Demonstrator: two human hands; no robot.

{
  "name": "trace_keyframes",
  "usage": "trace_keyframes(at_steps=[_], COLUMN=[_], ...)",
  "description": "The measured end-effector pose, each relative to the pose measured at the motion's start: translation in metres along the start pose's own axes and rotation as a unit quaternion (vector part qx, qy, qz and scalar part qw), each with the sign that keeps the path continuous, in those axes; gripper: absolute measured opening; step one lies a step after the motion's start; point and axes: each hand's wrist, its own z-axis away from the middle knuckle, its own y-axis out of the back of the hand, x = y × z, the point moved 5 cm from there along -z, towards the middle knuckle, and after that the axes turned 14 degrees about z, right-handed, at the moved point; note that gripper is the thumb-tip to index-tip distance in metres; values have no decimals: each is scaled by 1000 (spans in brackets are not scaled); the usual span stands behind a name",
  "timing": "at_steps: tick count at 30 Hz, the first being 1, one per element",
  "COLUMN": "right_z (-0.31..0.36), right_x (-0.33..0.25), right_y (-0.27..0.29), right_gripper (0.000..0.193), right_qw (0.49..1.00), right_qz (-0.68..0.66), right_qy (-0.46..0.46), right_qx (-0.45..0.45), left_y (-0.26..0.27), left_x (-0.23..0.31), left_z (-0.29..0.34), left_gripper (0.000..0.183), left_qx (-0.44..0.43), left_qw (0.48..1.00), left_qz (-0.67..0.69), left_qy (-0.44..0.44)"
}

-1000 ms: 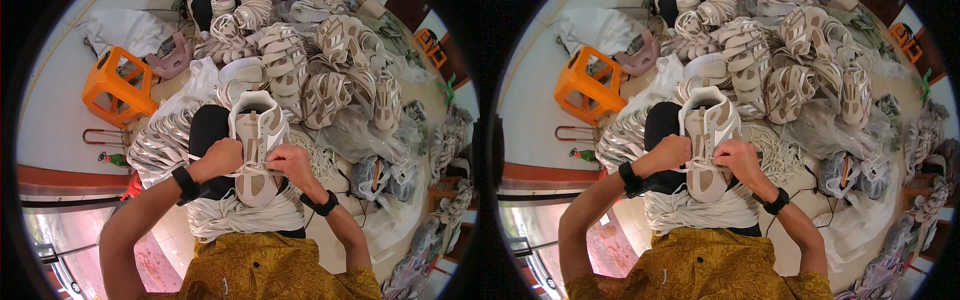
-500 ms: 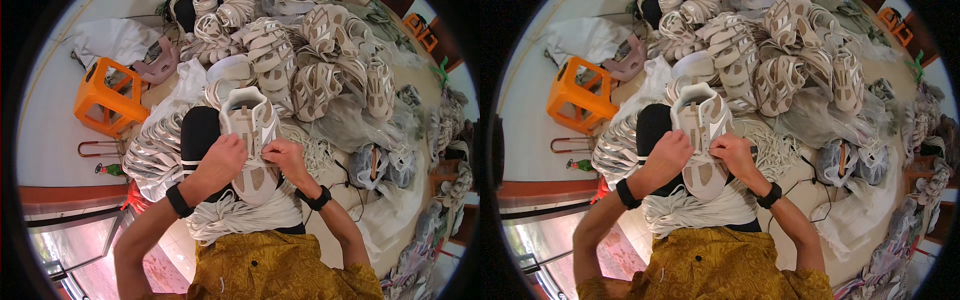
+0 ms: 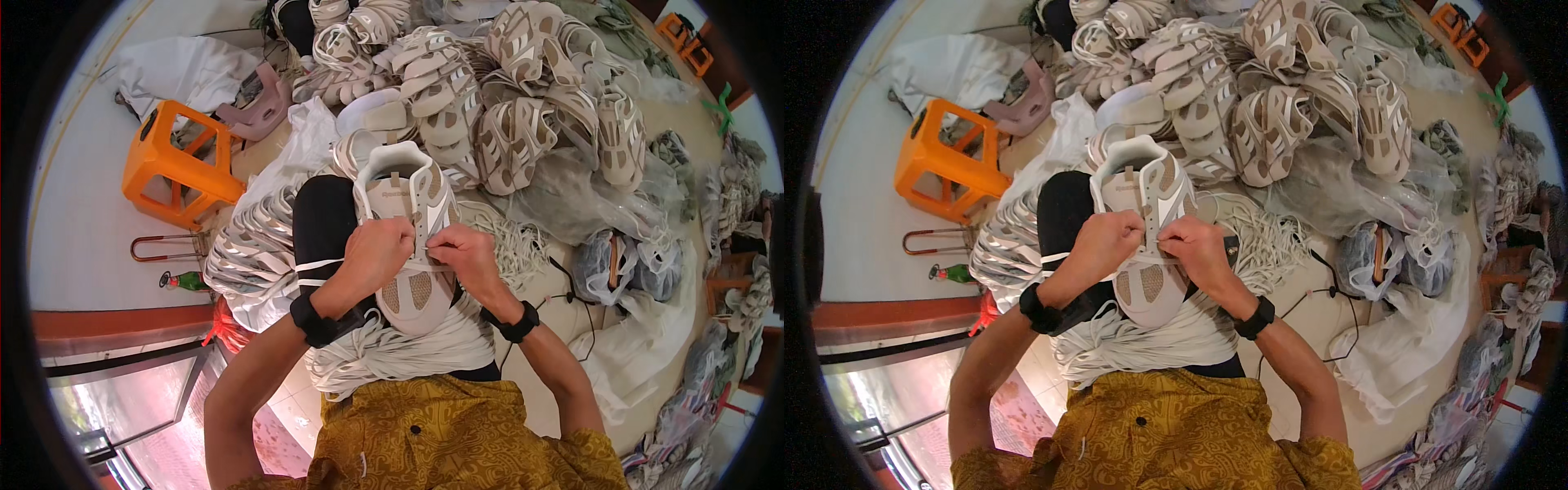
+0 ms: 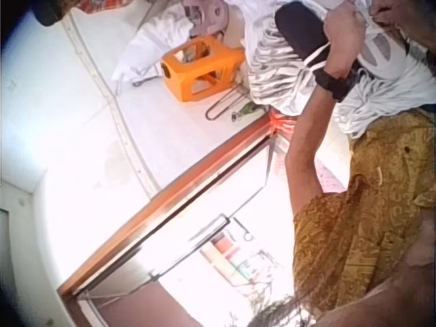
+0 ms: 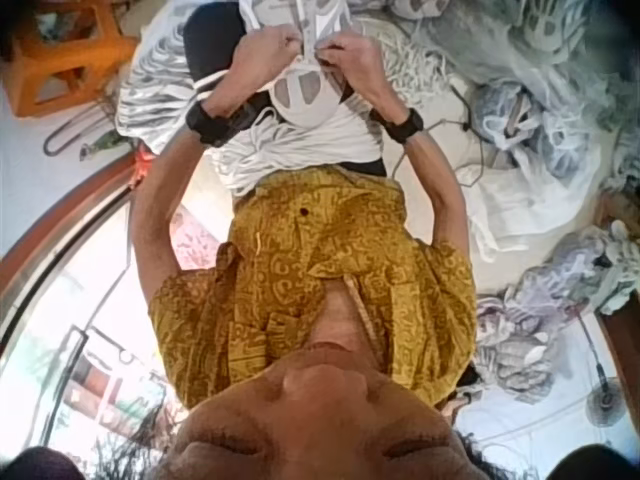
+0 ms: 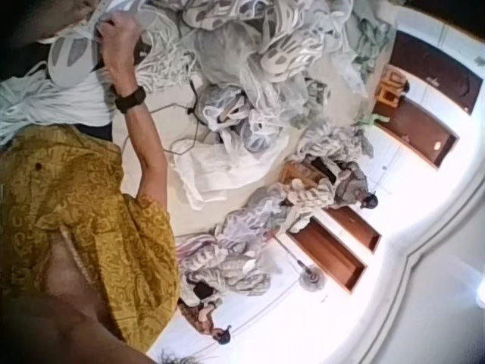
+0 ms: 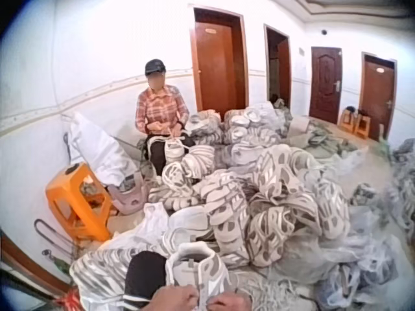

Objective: Lacing a beige and white sneaker and bundling multiple finished sneakers together.

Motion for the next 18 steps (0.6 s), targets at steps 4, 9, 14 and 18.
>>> trace_keyframes(at_steps=[4,9,14,18], right_z=[5,11,6,-2], right_x=[-30,-31,-8,-5], right_y=[3,2,9,8], right_gripper=[7,7,18,32], right_qw=[920,885,982,977], right_qz=[295,379,140,171], right_qy=[243,248,124,124], right_qx=[89,108,29,28], left_y=[-10,-14,-21,-28], left_x=[7,10,13,8], left_z=[-5,-14,-18,-25], left_gripper=[16,16,15,12], left_qx=[-23,-15,-109,-125], left_qw=[1000,999,985,982], left_qz=[-7,-3,-95,-119], left_qy=[9,-50,-95,-73])
